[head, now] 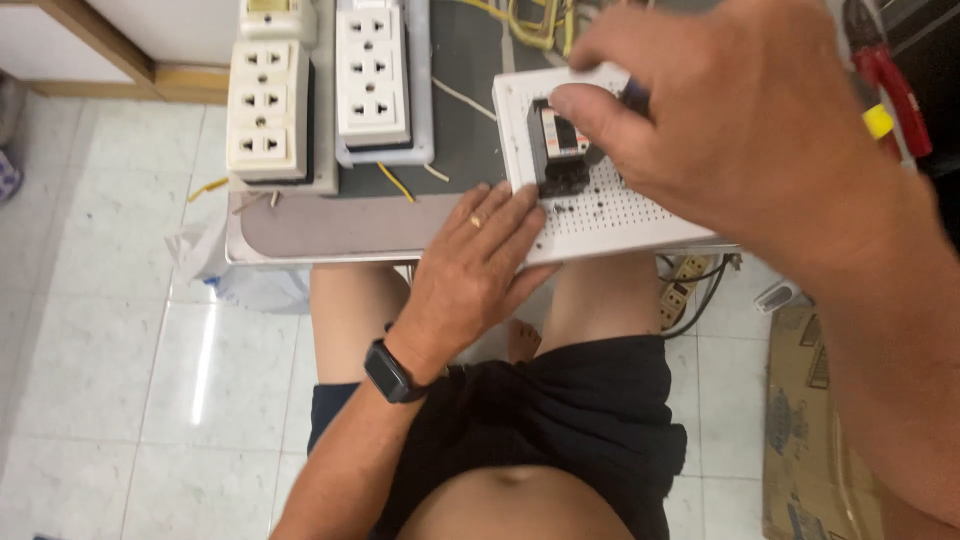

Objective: The person uses a screwdriver to scrape and clean the internal components of two black electrical devices mounted on a white perforated board. They repeatedly scrape the surfaces and edges of the devices while holding them steady with their other hand.

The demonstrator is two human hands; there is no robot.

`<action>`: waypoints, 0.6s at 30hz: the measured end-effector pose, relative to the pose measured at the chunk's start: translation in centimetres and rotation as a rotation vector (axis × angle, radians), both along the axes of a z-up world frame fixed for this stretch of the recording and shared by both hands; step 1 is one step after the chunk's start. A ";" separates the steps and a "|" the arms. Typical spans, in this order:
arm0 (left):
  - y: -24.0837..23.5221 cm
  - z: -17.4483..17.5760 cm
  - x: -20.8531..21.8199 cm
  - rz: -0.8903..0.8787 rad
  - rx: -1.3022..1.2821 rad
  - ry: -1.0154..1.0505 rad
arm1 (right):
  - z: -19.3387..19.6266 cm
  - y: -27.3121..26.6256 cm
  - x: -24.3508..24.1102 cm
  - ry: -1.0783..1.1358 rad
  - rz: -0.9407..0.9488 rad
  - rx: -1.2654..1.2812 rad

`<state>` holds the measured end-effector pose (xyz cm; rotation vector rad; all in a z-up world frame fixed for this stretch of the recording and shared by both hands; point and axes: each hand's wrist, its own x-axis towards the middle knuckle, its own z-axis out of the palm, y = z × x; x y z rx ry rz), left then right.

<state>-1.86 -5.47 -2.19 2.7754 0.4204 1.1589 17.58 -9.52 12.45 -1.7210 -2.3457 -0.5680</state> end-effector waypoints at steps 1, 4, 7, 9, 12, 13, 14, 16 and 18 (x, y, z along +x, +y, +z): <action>-0.2 0.2 0.1 0.000 0.015 -0.039 | -0.3 0.0 0.0 -0.038 -0.081 0.015; -0.1 -0.7 0.3 0.023 0.045 -0.076 | 2.0 -1.0 -1.6 0.123 -0.012 -0.188; 0.0 -0.5 0.3 0.023 0.086 -0.100 | 2.1 -1.2 -1.4 0.184 0.043 -0.171; 0.0 -0.2 0.3 0.022 0.101 -0.102 | 0.8 -0.7 -0.8 0.062 -0.019 -0.112; 0.0 -0.1 0.5 0.038 0.122 -0.112 | 1.0 -0.5 -0.8 0.054 -0.017 -0.100; 0.0 -0.2 0.6 0.051 0.134 -0.120 | 1.3 -0.4 -1.0 0.169 0.046 -0.143; 0.0 -0.2 0.6 0.057 0.134 -0.123 | 2.0 -0.4 -1.0 0.165 0.052 -0.144; -0.1 -0.5 0.5 0.069 0.133 -0.132 | 2.8 -0.5 -1.3 0.300 0.124 -0.336; 0.2 -0.6 0.6 0.066 0.157 -0.137 | 2.0 0.2 -0.6 0.162 0.113 -0.309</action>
